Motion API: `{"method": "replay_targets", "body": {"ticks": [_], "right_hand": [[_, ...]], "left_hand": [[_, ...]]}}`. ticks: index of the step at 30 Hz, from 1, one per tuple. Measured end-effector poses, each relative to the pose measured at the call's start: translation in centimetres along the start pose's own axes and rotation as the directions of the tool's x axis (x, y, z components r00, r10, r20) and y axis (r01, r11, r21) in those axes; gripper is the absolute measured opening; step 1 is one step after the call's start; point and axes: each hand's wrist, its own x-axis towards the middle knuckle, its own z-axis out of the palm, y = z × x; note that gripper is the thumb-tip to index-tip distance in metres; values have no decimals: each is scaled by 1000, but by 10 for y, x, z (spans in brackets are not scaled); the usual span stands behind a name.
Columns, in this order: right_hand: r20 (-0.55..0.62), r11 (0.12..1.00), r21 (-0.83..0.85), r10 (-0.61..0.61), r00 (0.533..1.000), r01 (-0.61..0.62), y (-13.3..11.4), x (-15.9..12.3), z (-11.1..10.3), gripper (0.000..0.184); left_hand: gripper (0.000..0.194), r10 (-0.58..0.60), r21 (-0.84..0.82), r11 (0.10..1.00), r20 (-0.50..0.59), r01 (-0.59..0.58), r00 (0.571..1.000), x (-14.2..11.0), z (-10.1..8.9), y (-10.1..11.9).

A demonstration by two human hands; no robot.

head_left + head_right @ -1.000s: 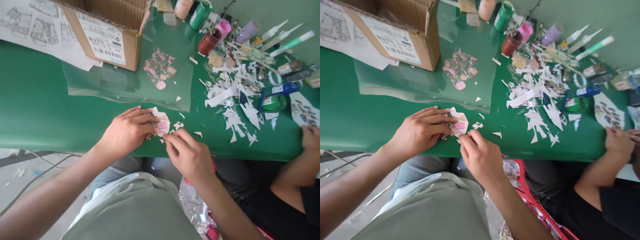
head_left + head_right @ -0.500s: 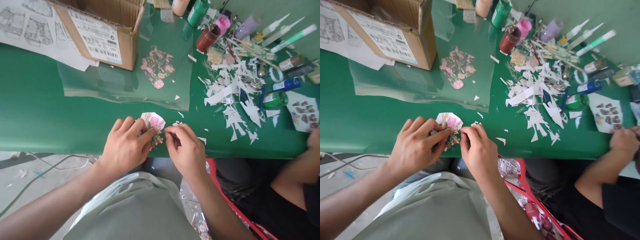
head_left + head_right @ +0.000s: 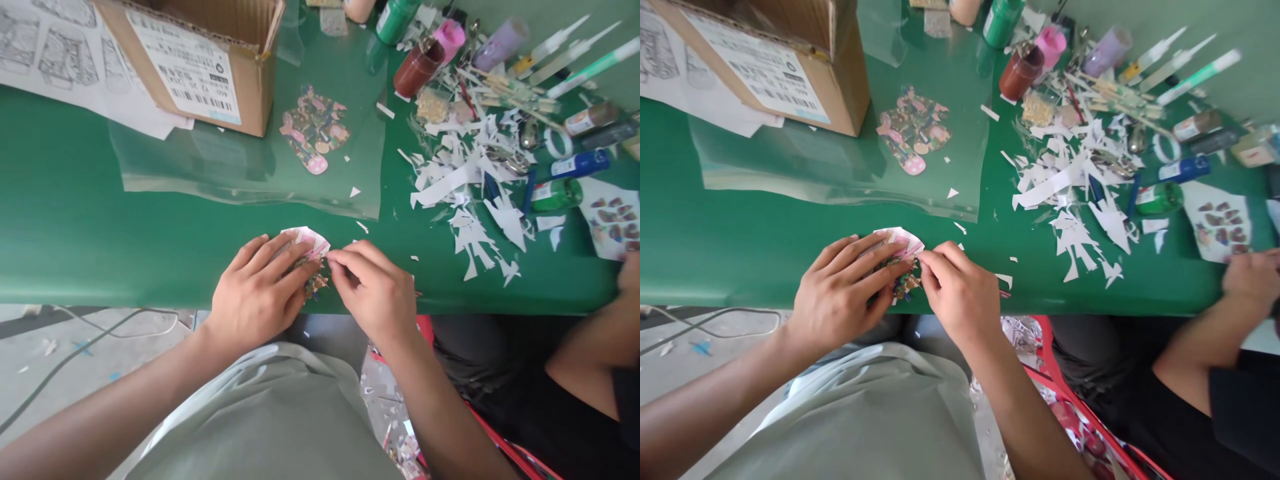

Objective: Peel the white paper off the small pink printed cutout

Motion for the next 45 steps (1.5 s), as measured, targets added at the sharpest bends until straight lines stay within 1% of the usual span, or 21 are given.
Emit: {"method": "replay_targets", "body": {"ticks": [5,10,17,21,24,29,40,45], "right_hand": [[96,996,35,-82,992,79,9,8,-6,20],[134,992,40,-126,983,121,13,10,-8,22],[120,990,35,-139,983,136,13,9,-9,22],[120,994,38,-110,987,106,12,7,-10,21],[108,995,35,-92,990,88,10,5,-8,21],[76,994,-1,-108,991,109,8,3,-4,21],[82,995,19,-98,992,97,8,3,-4,21],[64,991,-60,-117,991,121,4,1,-4,21]], "left_hand": [[35,-18,-33,999,24,19,1000,0,-1,0],[36,-33,-62,997,28,35,999,0,-1,0],[35,-30,-70,997,24,32,999,0,-1,0],[33,-32,-60,998,22,34,999,1,-2,0],[31,-37,-51,998,15,37,999,2,-1,0],[27,-30,-34,999,6,30,1000,2,-1,0],[27,-32,-34,999,2,32,999,2,-1,0],[26,-33,-23,999,-2,33,999,1,0,0]]}}
